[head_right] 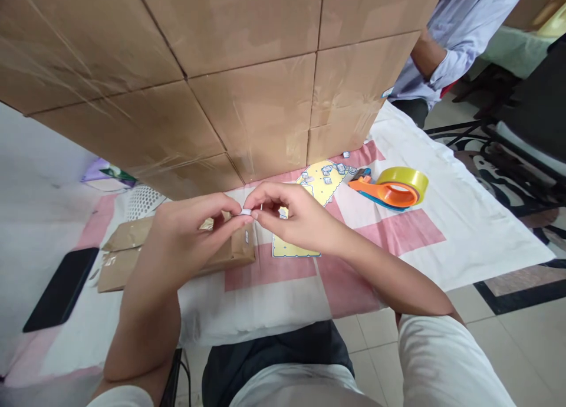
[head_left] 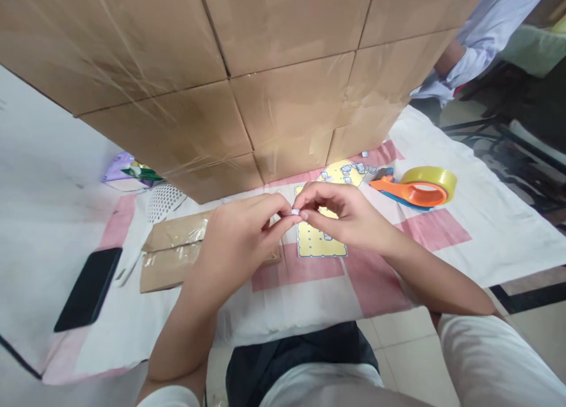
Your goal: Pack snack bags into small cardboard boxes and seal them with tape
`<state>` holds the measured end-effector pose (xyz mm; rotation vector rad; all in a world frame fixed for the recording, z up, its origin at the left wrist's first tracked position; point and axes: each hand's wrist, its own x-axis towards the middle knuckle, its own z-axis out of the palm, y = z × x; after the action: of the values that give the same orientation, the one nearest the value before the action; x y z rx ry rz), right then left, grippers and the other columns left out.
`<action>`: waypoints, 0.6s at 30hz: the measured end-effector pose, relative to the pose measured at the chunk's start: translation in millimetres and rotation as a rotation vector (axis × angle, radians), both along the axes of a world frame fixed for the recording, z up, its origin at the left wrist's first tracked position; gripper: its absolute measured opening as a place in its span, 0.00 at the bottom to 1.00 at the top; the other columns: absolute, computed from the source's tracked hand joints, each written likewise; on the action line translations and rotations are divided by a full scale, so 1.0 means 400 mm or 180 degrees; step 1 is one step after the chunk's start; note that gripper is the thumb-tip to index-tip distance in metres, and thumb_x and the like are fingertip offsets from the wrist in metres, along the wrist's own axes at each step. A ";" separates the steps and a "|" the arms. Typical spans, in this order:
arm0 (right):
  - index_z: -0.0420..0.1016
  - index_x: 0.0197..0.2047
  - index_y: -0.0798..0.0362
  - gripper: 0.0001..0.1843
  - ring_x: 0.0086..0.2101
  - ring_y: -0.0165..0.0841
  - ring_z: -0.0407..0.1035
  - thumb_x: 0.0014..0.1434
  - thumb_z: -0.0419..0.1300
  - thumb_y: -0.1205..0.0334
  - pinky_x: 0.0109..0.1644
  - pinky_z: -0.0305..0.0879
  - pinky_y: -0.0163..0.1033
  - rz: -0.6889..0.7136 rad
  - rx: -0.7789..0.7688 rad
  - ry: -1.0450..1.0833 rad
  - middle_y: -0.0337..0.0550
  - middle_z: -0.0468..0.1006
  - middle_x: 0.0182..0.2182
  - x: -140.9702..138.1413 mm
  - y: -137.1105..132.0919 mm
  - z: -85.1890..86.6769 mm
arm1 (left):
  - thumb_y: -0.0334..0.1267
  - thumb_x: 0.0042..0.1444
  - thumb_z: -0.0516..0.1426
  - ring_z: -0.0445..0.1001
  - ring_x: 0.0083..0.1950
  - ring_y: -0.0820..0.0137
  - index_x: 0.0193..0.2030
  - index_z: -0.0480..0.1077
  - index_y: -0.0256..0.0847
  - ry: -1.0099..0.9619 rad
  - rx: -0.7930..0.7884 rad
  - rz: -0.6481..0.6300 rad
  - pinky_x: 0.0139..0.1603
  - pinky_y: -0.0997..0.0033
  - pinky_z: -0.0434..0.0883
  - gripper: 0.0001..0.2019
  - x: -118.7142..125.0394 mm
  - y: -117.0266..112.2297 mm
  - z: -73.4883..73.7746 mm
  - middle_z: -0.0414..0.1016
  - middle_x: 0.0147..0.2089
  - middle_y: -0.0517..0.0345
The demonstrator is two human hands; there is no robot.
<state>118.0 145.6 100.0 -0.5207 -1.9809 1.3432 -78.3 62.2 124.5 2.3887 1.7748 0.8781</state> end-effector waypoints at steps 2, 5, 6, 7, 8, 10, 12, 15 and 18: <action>0.75 0.39 0.51 0.03 0.31 0.29 0.68 0.62 0.61 0.67 0.36 0.66 0.37 0.0116 -0.0045 -0.0018 0.38 0.76 0.34 -0.010 -0.004 -0.009 | 0.44 0.67 0.59 0.66 0.24 0.76 0.36 0.75 0.47 0.0131 -0.0226 -0.0034 0.29 0.72 0.60 0.08 -0.015 -0.005 0.001 0.73 0.26 0.67; 0.71 0.37 0.50 0.05 0.31 0.29 0.67 0.59 0.59 0.70 0.35 0.65 0.37 0.0206 -0.0112 -0.0025 0.37 0.74 0.33 -0.032 -0.011 -0.035 | 0.44 0.67 0.59 0.66 0.24 0.75 0.37 0.75 0.49 0.0298 -0.0444 -0.0042 0.28 0.72 0.59 0.07 -0.036 -0.009 0.005 0.74 0.26 0.67; 0.70 0.36 0.50 0.06 0.30 0.29 0.66 0.57 0.59 0.70 0.35 0.64 0.37 0.0127 -0.0142 0.0004 0.36 0.73 0.32 -0.042 -0.013 -0.052 | 0.45 0.66 0.60 0.67 0.24 0.75 0.38 0.76 0.49 0.0324 -0.0430 -0.0005 0.28 0.72 0.59 0.07 -0.041 -0.008 0.009 0.75 0.27 0.67; 0.69 0.35 0.49 0.06 0.29 0.29 0.65 0.56 0.59 0.70 0.34 0.63 0.37 -0.0027 -0.0180 0.0050 0.35 0.72 0.30 -0.053 -0.014 -0.077 | 0.46 0.65 0.60 0.68 0.25 0.75 0.39 0.76 0.49 0.0339 -0.0383 0.0068 0.28 0.72 0.59 0.07 -0.046 -0.007 0.016 0.77 0.28 0.67; 0.68 0.34 0.49 0.06 0.27 0.28 0.63 0.54 0.59 0.70 0.33 0.61 0.37 -0.0227 -0.0225 0.0102 0.34 0.70 0.28 -0.065 -0.015 -0.108 | 0.48 0.64 0.62 0.69 0.25 0.75 0.41 0.76 0.49 0.0345 -0.0320 0.0173 0.28 0.72 0.59 0.07 -0.050 -0.005 0.024 0.77 0.29 0.68; 0.66 0.32 0.49 0.07 0.25 0.28 0.60 0.52 0.60 0.69 0.30 0.57 0.37 -0.0616 -0.0351 0.0162 0.32 0.67 0.25 -0.090 -0.020 -0.185 | 0.50 0.61 0.65 0.69 0.27 0.76 0.43 0.76 0.49 0.0335 -0.0186 0.0447 0.29 0.73 0.61 0.10 -0.058 -0.006 0.045 0.78 0.31 0.69; 0.65 0.31 0.49 0.07 0.24 0.28 0.59 0.50 0.60 0.68 0.29 0.55 0.37 -0.0730 -0.0508 0.0054 0.31 0.65 0.23 -0.112 -0.029 -0.266 | 0.50 0.59 0.66 0.69 0.29 0.76 0.43 0.77 0.47 0.0235 -0.0034 0.0847 0.33 0.73 0.63 0.11 -0.074 -0.018 0.060 0.79 0.33 0.68; 0.64 0.31 0.48 0.08 0.24 0.29 0.61 0.49 0.60 0.68 0.30 0.57 0.37 -0.0677 -0.0619 -0.0028 0.33 0.67 0.25 -0.130 -0.052 -0.349 | 0.46 0.63 0.63 0.74 0.38 0.70 0.44 0.79 0.46 -0.0131 0.0500 0.1666 0.41 0.68 0.69 0.09 -0.130 -0.076 0.038 0.80 0.38 0.64; 0.64 0.32 0.48 0.08 0.27 0.30 0.63 0.50 0.60 0.68 0.32 0.60 0.38 -0.0642 -0.0580 0.0079 0.35 0.69 0.28 -0.133 -0.074 -0.371 | 0.43 0.64 0.60 0.76 0.53 0.57 0.46 0.78 0.46 -0.0451 0.0976 0.2460 0.51 0.58 0.73 0.09 -0.221 -0.177 -0.050 0.81 0.47 0.58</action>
<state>64.6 115.8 -48.6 -0.7638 -1.7436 1.4012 -166.6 -8.5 104.6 1.6575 2.6984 1.4193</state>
